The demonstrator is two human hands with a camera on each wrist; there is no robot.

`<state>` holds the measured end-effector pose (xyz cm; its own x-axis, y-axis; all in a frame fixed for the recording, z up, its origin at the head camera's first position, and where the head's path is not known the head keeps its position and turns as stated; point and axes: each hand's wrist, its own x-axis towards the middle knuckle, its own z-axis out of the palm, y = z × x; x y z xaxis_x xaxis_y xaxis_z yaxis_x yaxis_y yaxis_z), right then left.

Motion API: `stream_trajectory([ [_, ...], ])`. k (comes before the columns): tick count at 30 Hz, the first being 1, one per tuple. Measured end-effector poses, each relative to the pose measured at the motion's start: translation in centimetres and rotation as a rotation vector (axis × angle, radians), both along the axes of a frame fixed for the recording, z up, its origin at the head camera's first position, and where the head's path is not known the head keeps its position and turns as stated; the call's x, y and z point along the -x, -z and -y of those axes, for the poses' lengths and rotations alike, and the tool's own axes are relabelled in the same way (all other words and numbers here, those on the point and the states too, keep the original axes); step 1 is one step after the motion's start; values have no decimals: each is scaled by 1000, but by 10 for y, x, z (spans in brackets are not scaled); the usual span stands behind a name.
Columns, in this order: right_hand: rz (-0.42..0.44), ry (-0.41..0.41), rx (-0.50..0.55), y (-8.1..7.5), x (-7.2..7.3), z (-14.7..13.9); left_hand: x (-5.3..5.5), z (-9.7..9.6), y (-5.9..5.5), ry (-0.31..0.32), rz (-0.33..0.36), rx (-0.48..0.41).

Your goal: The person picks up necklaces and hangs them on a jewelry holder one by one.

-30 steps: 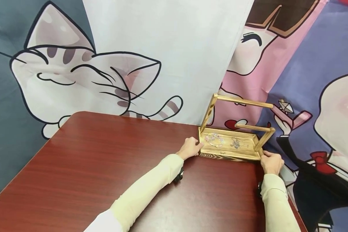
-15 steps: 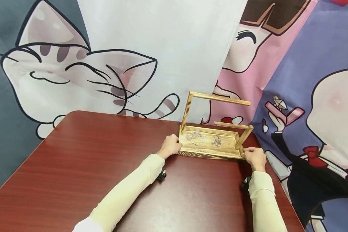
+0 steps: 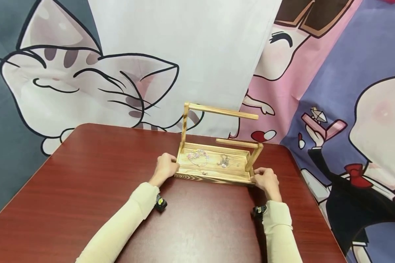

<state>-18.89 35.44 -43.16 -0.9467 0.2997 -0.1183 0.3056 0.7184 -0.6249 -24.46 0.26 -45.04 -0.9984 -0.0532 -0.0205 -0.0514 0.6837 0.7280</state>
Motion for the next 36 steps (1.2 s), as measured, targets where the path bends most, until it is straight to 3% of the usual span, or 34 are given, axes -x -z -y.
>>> stream_trajectory([
  [2,9,-11,75,1,-3,17,-5,19,0,-24,-10,5],
  [7,11,-14,125,3,-9,57,-23,62,4,-33,-49,-21],
  [11,19,-33,233,3,-12,83,-38,90,3,-95,-17,-58],
  [13,16,-38,209,2,-12,90,-43,99,0,-99,9,-81],
  [16,3,-21,169,2,-16,91,-43,104,-1,-40,28,-99],
  [19,-7,-25,233,6,-20,84,-42,104,3,5,29,-122],
  [25,46,-90,470,15,-24,70,-41,102,6,7,23,-110],
  [32,3,-117,473,16,-27,74,-44,94,2,49,-44,-5],
  [36,-19,-126,506,21,-29,78,-46,94,0,50,-32,18],
])
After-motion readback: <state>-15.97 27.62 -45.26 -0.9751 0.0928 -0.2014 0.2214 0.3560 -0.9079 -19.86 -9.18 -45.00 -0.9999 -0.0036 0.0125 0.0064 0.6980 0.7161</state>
